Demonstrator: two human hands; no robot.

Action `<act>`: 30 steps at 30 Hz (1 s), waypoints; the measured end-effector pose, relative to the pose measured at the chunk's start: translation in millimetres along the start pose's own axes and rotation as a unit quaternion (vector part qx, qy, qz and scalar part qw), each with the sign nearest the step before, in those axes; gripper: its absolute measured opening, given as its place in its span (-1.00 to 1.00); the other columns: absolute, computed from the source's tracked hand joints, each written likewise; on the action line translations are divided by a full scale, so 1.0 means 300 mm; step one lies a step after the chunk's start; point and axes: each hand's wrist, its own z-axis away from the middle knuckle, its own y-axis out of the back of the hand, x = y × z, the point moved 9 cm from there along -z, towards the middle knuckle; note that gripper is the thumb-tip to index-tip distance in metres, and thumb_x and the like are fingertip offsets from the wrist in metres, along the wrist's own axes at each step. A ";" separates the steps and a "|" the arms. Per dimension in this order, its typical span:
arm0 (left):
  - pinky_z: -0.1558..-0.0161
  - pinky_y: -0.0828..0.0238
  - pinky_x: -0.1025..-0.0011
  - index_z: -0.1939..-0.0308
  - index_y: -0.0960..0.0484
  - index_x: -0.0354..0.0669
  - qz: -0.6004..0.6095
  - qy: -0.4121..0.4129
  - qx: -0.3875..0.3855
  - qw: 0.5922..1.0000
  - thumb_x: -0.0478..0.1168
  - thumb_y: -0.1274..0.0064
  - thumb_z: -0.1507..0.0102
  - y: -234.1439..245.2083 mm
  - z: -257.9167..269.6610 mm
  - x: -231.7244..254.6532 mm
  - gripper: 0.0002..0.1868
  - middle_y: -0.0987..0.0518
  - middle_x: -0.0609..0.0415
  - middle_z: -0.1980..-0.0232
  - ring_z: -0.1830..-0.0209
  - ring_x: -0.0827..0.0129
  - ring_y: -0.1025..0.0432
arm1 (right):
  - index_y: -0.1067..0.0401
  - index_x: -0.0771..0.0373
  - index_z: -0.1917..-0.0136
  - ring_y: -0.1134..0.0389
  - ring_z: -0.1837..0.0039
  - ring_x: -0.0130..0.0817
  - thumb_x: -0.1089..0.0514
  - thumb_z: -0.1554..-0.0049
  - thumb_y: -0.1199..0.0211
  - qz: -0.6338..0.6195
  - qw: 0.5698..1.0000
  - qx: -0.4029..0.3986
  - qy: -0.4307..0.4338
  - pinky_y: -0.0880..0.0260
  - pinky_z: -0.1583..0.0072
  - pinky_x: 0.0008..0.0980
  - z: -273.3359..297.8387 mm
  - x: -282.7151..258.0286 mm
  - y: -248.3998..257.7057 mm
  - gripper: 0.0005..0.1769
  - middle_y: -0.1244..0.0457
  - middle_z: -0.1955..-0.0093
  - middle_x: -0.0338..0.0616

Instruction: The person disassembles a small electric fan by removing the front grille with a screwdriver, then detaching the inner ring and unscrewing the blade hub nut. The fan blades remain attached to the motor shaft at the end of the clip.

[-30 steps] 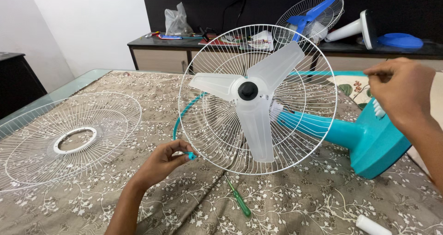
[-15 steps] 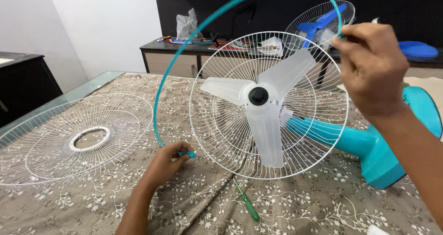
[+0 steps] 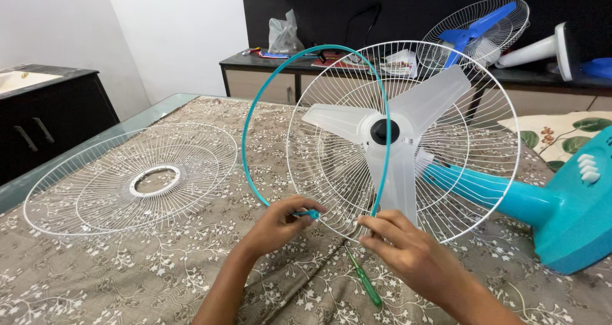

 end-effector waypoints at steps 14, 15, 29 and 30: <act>0.12 -0.36 0.59 0.01 -0.52 -0.22 0.324 0.079 -0.085 0.939 -0.54 -0.03 -0.24 -0.227 -0.021 -0.092 -0.72 -0.56 0.17 0.08 0.10 0.55 -0.42 | -0.40 0.20 -0.29 -0.33 -0.16 -0.06 0.37 0.02 -0.31 -0.078 0.975 0.073 -0.194 -0.44 -0.12 -0.15 0.094 0.036 -0.153 -0.43 -0.32 -0.15 -0.10; 0.05 -0.41 0.58 0.02 -0.51 -0.21 0.331 0.081 -0.081 0.937 -0.54 -0.01 -0.22 -0.227 -0.020 -0.098 -0.72 -0.56 0.17 0.06 0.05 0.54 -0.44 | -0.38 0.19 -0.29 -0.34 -0.17 -0.08 0.36 0.01 -0.31 -0.084 0.975 0.073 -0.192 -0.44 -0.12 -0.17 0.093 0.037 -0.161 -0.42 -0.33 -0.16 -0.11; -0.09 -0.47 0.46 0.06 -0.49 -0.22 0.365 0.069 -0.086 0.925 -0.57 0.04 -0.22 -0.242 -0.021 -0.086 -0.72 -0.55 0.10 0.08 -0.01 0.45 -0.47 | -0.36 0.08 -0.32 -0.34 -0.17 -0.19 0.34 -0.07 -0.29 -0.128 0.968 0.060 -0.205 -0.46 -0.12 -0.19 0.091 0.041 -0.192 -0.45 -0.36 -0.09 -0.20; -0.10 -0.48 0.44 0.07 -0.49 -0.22 0.362 0.072 -0.083 0.926 -0.57 0.05 -0.22 -0.243 -0.023 -0.086 -0.73 -0.55 0.10 0.08 0.00 0.43 -0.47 | -0.34 0.11 -0.33 -0.33 -0.18 -0.21 0.33 -0.09 -0.28 -0.143 0.965 0.087 -0.200 -0.45 -0.11 -0.24 0.092 0.041 -0.179 -0.47 -0.35 -0.12 -0.20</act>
